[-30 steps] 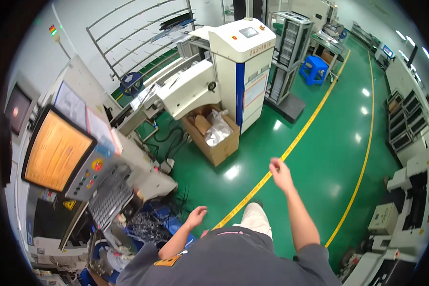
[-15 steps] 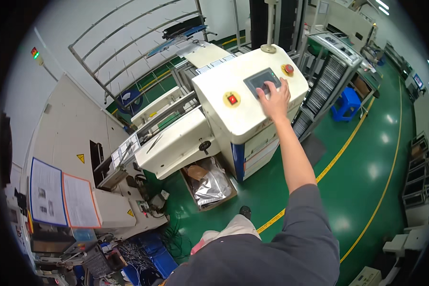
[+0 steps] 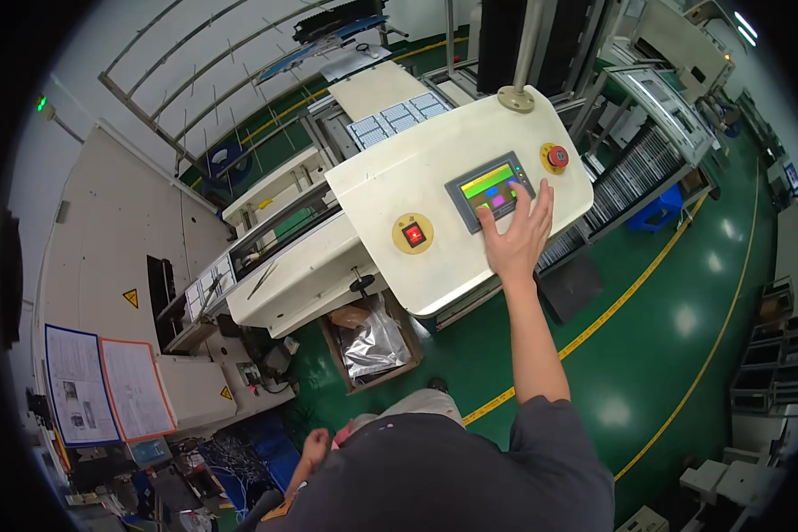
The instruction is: Operating a machine to process or inspect sheets of electronic components in a production environment.
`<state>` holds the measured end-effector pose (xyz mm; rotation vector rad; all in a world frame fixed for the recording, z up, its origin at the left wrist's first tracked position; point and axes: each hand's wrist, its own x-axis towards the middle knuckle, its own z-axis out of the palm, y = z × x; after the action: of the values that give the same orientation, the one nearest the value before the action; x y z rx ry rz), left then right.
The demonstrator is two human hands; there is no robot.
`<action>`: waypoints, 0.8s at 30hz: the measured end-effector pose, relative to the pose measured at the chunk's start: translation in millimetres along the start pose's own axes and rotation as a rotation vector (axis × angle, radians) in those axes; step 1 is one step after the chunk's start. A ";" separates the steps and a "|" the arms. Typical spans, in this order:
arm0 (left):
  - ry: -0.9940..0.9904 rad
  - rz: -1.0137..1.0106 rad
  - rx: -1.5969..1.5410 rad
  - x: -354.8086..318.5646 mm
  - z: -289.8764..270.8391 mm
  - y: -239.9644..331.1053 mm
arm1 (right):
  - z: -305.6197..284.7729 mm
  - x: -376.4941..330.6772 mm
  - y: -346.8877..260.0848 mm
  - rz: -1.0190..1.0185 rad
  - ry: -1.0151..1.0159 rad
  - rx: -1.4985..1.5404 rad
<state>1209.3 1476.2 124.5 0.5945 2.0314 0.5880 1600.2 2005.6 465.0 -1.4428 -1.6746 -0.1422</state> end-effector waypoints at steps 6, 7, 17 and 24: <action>0.026 0.271 0.110 1.5 -64.8 84.4 | 19.4 -6.2 -6.7 -0.051 -0.009 -0.041; 0.072 0.295 0.102 3.0 -83.9 106.2 | 21.0 -4.7 -5.4 -0.081 -0.061 -0.078; 0.995 0.553 0.318 168.5 -406.2 236.2 | 43.5 -54.2 21.2 0.102 0.301 0.254; 0.593 0.238 0.500 294.2 -453.3 222.8 | 36.4 -52.6 -73.9 0.535 0.263 0.246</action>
<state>719.4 1749.8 288.2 1.0634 2.7228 0.4172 1514.4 1965.4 440.9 -1.5527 -1.0152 0.1610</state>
